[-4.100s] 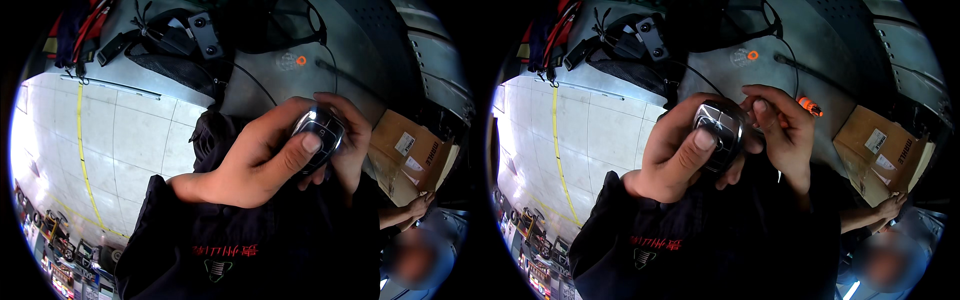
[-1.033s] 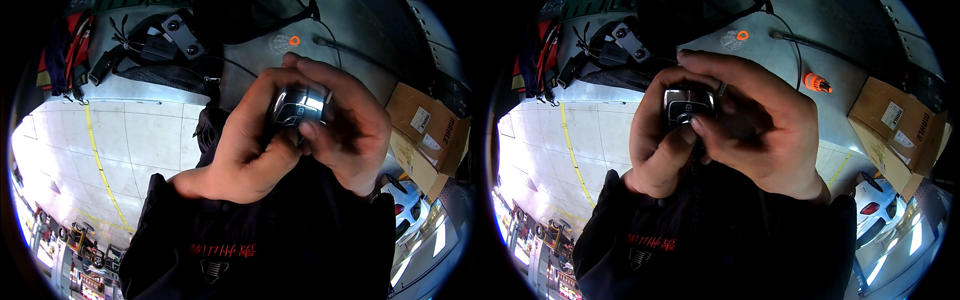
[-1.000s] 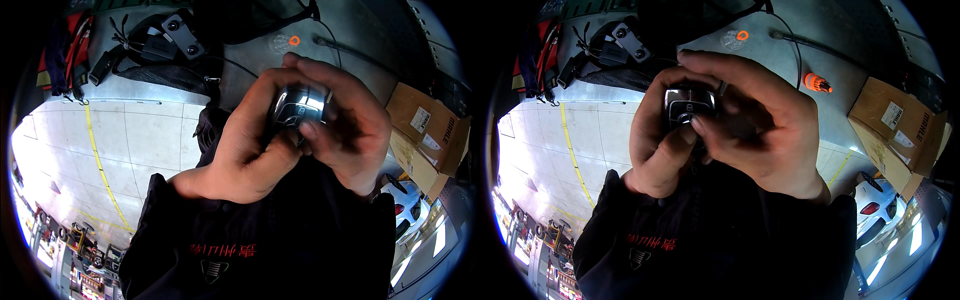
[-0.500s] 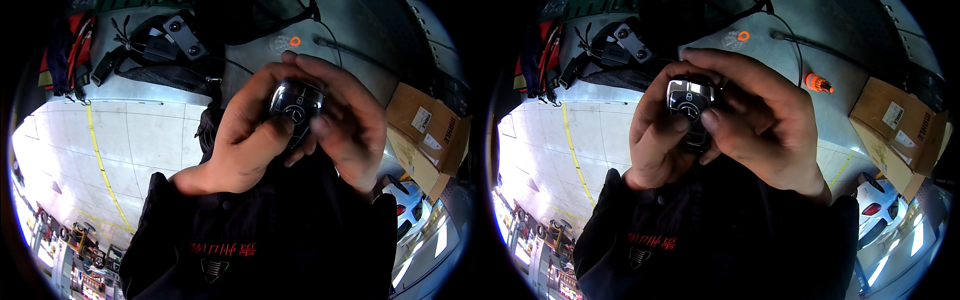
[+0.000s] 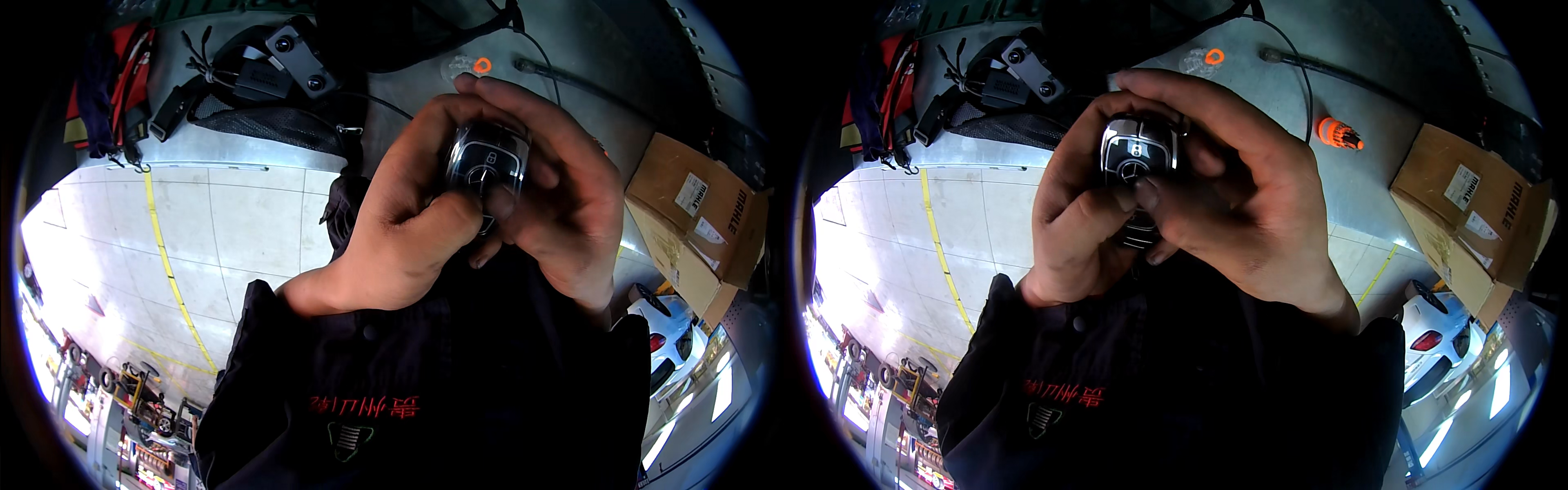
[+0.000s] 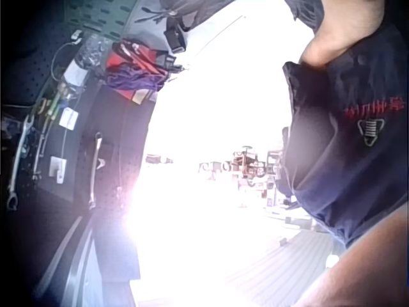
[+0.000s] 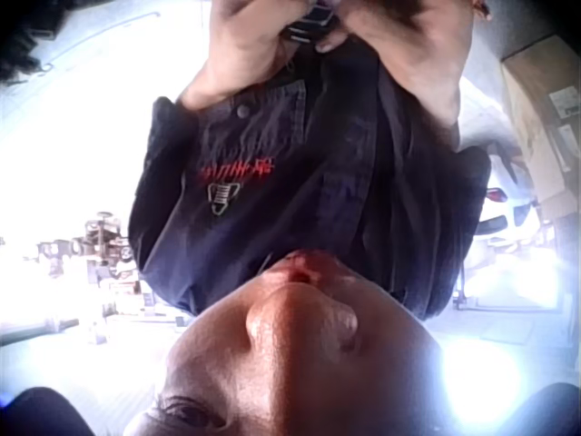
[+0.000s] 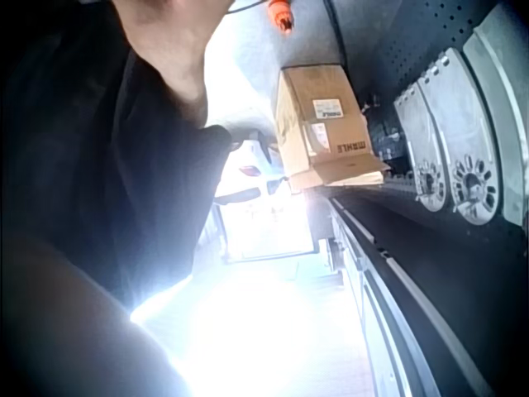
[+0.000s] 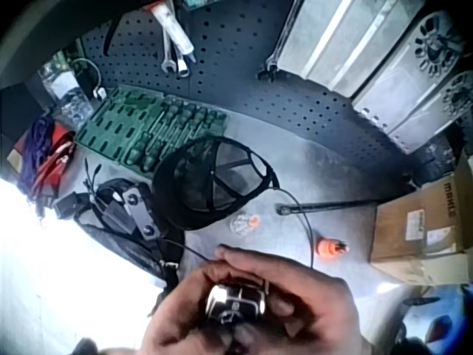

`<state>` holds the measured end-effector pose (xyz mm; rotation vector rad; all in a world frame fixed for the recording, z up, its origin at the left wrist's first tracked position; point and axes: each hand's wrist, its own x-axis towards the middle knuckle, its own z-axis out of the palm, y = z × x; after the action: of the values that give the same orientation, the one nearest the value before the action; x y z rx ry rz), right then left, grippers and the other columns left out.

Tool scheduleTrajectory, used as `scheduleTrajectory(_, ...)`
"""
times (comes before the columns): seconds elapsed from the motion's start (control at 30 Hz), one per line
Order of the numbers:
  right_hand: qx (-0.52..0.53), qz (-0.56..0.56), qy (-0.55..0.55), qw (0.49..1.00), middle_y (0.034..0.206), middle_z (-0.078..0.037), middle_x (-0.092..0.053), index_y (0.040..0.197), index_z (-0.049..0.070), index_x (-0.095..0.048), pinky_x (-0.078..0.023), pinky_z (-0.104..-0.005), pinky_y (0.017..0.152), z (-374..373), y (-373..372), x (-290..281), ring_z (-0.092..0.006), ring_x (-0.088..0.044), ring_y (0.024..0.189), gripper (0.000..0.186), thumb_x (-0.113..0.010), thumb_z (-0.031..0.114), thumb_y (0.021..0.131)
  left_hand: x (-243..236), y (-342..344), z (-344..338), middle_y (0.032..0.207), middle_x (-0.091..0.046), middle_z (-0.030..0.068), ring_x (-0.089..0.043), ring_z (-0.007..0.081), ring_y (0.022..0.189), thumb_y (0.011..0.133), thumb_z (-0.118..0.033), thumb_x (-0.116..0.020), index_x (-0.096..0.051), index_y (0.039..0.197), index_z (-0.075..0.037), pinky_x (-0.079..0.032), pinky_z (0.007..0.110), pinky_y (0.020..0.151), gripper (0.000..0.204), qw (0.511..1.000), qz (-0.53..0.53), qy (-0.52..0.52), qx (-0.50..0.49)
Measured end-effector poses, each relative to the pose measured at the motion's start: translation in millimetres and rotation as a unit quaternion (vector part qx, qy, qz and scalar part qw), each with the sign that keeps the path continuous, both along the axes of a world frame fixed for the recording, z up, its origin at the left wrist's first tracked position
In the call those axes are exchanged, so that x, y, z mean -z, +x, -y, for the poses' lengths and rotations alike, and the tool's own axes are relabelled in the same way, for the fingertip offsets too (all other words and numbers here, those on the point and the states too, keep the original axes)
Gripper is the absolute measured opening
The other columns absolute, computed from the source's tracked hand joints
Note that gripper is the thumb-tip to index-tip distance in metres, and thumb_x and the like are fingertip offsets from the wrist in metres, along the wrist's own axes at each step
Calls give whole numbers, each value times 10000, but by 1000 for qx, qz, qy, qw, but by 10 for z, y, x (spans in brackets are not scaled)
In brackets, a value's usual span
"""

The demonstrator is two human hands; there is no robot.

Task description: The person walks to a workbench and uses a small metal tool to pry open the casing of a Mercedes-Benz car key fob. They manipulate the tool along the seam to separate the two halves of the fob and then reassemble it.

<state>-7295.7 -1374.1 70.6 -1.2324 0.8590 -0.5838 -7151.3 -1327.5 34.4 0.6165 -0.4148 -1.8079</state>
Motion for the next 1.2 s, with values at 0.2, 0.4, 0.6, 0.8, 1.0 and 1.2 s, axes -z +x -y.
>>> scheduleTrajectory(0.2, -6, 5, -7, 1000, 1384, -199, -454, 1367, -58, -387, -586, -224, 561, -5, -8, -42, -191, -627, 1013, 593, -591, 133, 845, 35, -18, -44, 1106, -565, 287, -623, 235, 811, 802, -104, -472, -322, 1294, 61, -488, 262, 553, 540, 999, -38, -30, -22)
scheduleTrajectory(0.4, -15, -26, -66, 997, 1359, -197, -486, 1364, -54, -398, -567, -193, 564, -2, -23, 19, -180, -635, 988, 579, -579, 111, 840, 13, -28, -59, 1128, -566, 270, -621, 220, 826, 862, -171, -492, -340, 1277, 47, -490, 263, 576, 493, 1000, -7, -20, -19)
scheduleTrajectory(0.6, -5, -42, -77, 996, 1337, -205, -511, 1343, -61, -429, -534, -320, 844, 31, -74, 24, -255, -603, 1100, 539, -549, 206, 891, 65, -50, -60, 1128, -572, 249, -604, 199, 780, 888, -198, -528, -371, 1249, 30, -491, 286, 589, 455, 998, 33, -40, -26)
scheduleTrajectory(0.8, 115, -33, -187, 975, 1255, -251, -564, 1314, -40, -485, -485, -319, 845, 148, -426, -8, -286, -622, 1058, 429, -403, 235, 994, 33, -49, 18, 1070, -593, 229, -620, 247, 879, 836, -496, -615, -326, 1371, 70, -489, 288, 663, 831, 998, -55, 20, -32)
scheduleTrajectory(1.0, 138, -107, -218, 960, 910, -187, -665, 1294, -41, -416, -440, -237, 606, -2, -424, -154, -172, -626, 702, 383, -460, 174, 979, 117, -40, -43, 1106, -490, 104, -531, 175, 828, 768, -298, -778, -321, 1398, 44, -550, 352, 709, 850, 985, -147, 47, 73)
scheduleTrajectory(1.2, 68, -219, -280, 932, 879, -162, -687, 1062, -65, -603, -529, -266, 641, -133, -403, -306, -201, -681, 765, 187, -559, 50, 921, -128, 10, -101, 1061, -606, 224, -638, 237, 761, 909, -251, -619, -417, 1245, 13, -559, 324, 601, 473, 991, 26, 76, 104)
